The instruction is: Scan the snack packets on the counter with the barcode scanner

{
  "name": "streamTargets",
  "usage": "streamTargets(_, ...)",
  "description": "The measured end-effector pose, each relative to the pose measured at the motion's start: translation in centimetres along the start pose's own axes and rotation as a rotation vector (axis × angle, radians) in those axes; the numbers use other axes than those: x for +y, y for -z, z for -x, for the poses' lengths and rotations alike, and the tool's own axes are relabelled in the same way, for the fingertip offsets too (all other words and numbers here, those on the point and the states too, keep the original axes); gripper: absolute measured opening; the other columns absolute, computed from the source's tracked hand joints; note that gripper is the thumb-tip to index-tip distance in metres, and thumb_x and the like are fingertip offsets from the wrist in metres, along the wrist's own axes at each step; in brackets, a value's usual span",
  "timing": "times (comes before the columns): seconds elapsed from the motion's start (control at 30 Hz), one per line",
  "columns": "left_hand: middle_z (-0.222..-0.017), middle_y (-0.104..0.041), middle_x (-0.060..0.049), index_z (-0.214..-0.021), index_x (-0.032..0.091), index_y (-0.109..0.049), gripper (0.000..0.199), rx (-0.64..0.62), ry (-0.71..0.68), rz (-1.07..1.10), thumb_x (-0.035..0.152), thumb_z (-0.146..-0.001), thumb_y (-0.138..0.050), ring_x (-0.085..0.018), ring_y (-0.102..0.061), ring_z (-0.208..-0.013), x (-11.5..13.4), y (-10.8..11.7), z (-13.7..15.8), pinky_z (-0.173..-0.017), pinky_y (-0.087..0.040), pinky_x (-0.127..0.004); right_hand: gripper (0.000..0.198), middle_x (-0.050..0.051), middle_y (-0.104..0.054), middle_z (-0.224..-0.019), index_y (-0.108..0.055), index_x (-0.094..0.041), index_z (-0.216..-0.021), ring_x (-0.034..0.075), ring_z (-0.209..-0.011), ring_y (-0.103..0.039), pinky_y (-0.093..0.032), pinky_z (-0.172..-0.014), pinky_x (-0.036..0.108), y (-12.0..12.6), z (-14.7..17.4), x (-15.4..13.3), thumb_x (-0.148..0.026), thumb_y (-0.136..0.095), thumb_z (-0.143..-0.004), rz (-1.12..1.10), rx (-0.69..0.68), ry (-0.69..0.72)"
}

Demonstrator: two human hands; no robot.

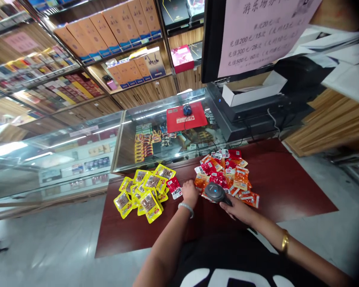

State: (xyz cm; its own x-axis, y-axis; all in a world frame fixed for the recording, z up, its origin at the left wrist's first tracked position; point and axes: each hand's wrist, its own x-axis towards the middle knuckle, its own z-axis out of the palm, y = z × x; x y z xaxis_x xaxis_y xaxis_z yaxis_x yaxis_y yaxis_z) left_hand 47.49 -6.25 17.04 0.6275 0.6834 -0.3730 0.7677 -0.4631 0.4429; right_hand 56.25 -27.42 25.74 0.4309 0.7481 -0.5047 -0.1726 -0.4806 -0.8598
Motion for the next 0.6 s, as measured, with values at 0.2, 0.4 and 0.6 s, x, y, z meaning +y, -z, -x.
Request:
streamTargets(0.2, -0.089, -0.069, -0.010, -0.094, 0.020, -0.054, 0.033, -0.101, 0.140, 0.227, 0.026, -0.070, -0.076, -0.024, -0.065, -0.081, -2.0, -0.3, 2.7, -0.071, -0.040, -0.028, 0.055, -0.008, -0.046, -0.049, -0.056, -0.020, -0.114, 0.013, -0.039, -0.041, -0.031, -0.043, 0.024, 0.1, -0.6, -0.1, -0.063, -0.059, -0.081, -0.030, -0.119, -0.017)
streamTargets(0.4, -0.085, -0.069, -0.006, -0.090, 0.019, -0.055, 0.037, -0.078, 0.193, 0.330, 0.032, -0.065, -0.080, -0.022, -0.065, -0.078, -3.1, 0.0, 4.7, -0.068, -0.040, -0.026, 0.058, -0.010, -0.040, -0.047, -0.052, -0.016, -0.119, 0.010, -0.036, -0.036, -0.027, -0.040, 0.023, -0.9, -1.3, 0.2, -0.063, -0.055, -0.084, -0.068, -0.218, 0.024)
streamTargets(0.6, -0.106, -0.066, -0.010, -0.110, 0.018, -0.054, 0.041, 0.241, 0.267, 0.045, 0.032, -0.076, -0.072, -0.026, -0.061, -0.103, -5.4, 3.2, 7.5, -0.089, -0.041, -0.034, 0.064, -0.009, -0.044, -0.046, -0.052, -0.018, -0.126, 0.013, -0.037, -0.041, -0.035, -0.043, 0.025, -1.3, -0.5, 1.8, -0.065, -0.058, -0.082, -0.067, -0.235, -0.004)
